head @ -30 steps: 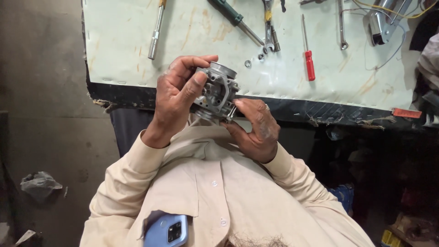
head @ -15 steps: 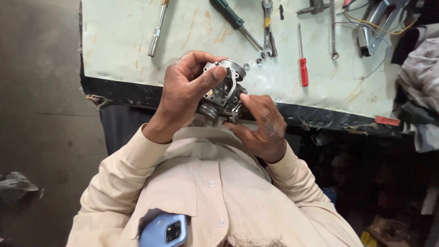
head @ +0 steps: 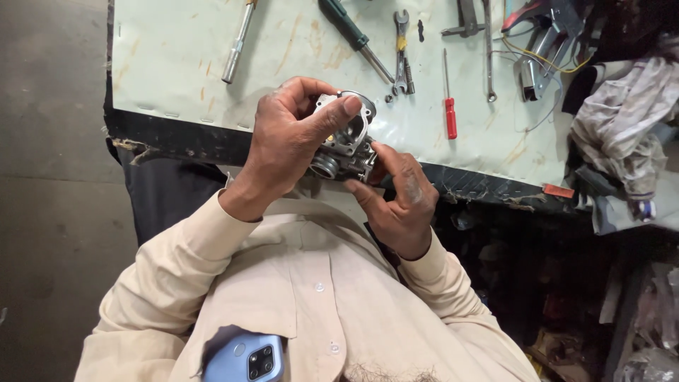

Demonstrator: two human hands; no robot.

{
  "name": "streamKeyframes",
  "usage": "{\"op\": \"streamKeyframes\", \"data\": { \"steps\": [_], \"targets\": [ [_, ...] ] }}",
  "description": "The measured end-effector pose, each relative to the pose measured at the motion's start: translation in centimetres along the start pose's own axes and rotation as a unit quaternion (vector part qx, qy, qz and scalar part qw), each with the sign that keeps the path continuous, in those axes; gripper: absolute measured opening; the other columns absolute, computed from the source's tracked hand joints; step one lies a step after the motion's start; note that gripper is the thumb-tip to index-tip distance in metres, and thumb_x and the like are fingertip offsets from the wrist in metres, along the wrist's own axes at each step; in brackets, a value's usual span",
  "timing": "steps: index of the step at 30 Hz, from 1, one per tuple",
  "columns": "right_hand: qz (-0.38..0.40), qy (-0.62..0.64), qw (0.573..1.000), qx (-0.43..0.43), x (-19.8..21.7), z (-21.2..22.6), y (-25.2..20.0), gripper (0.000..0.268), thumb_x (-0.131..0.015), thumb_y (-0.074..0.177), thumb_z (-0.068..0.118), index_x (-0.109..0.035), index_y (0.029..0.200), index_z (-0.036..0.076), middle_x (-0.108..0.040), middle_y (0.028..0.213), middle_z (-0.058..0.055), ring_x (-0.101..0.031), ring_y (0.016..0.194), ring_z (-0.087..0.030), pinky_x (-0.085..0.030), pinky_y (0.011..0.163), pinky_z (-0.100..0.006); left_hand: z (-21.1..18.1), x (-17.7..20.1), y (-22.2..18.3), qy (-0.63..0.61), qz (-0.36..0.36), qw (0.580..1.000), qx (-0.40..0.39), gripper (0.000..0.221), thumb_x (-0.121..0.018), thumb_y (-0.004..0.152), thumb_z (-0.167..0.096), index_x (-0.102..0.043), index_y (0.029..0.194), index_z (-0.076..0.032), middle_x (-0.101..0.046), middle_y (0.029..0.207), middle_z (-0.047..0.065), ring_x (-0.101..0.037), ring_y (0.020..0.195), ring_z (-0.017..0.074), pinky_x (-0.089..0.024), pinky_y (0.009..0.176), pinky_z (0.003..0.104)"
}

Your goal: The recorder is disassembling and cleaning a motorcycle carburetor using tools at a workbench.

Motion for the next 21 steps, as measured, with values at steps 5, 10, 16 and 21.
{"op": "streamKeyframes", "data": {
  "steps": [5, 10, 16, 21],
  "targets": [
    [0.028, -0.018, 0.999, 0.030, 0.3, 0.7, 0.6, 0.059, -0.088, 0.089, 0.010, -0.057, 0.138, -0.002, -0.069, 0.106, -0.013, -0.069, 0.087, -0.018, -0.058, 0.077, -0.032, 0.4, 0.1, 0.2, -0.001, -0.010, 1.000, -0.001, 0.040, -0.082, 0.091, -0.030, -0.066, 0.108, 0.002, -0.074, 0.086, 0.004, -0.067, 0.072, 0.0033, -0.054, 0.059, 0.017],
    [0.052, -0.032, 0.997, 0.048, 0.4, 0.5, 0.8, 0.058, -0.087, 0.091, 0.007, -0.056, 0.139, -0.003, -0.069, 0.103, -0.013, -0.070, 0.088, -0.018, -0.058, 0.079, -0.031, 0.2, -0.1, 0.5, -0.012, -0.013, 1.000, 0.005, 0.040, -0.082, 0.089, -0.032, -0.067, 0.105, 0.002, -0.074, 0.084, 0.004, -0.066, 0.069, 0.0033, -0.054, 0.058, 0.017],
    [0.049, -0.042, 0.998, -0.007, 0.8, 0.1, 1.3, 0.053, -0.090, 0.088, 0.010, -0.061, 0.130, -0.001, -0.072, 0.096, -0.011, -0.072, 0.082, -0.016, -0.058, 0.073, -0.029, -0.9, -0.3, 0.8, 0.094, -0.035, 0.995, -0.008, 0.042, -0.082, 0.086, -0.040, -0.071, 0.095, 0.000, -0.072, 0.076, 0.002, -0.063, 0.064, 0.0024, -0.049, 0.053, 0.017],
    [0.046, -0.043, 0.998, 0.031, 0.9, 0.9, 1.7, 0.054, -0.088, 0.090, 0.012, -0.060, 0.134, -0.003, -0.071, 0.103, -0.013, -0.072, 0.086, -0.017, -0.059, 0.075, -0.030, -0.9, -0.2, 1.1, 0.128, -0.033, 0.991, -0.035, 0.045, -0.080, 0.087, -0.045, -0.071, 0.095, -0.002, -0.073, 0.077, 0.001, -0.068, 0.068, 0.0033, -0.054, 0.057, 0.017]
  ]
}}
Point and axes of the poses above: each hand's wrist, its own y-axis towards the middle knuckle, its own x-axis out of the back of the hand, z = x × y, the point moved 8 cm from there along y, towards the middle knuckle
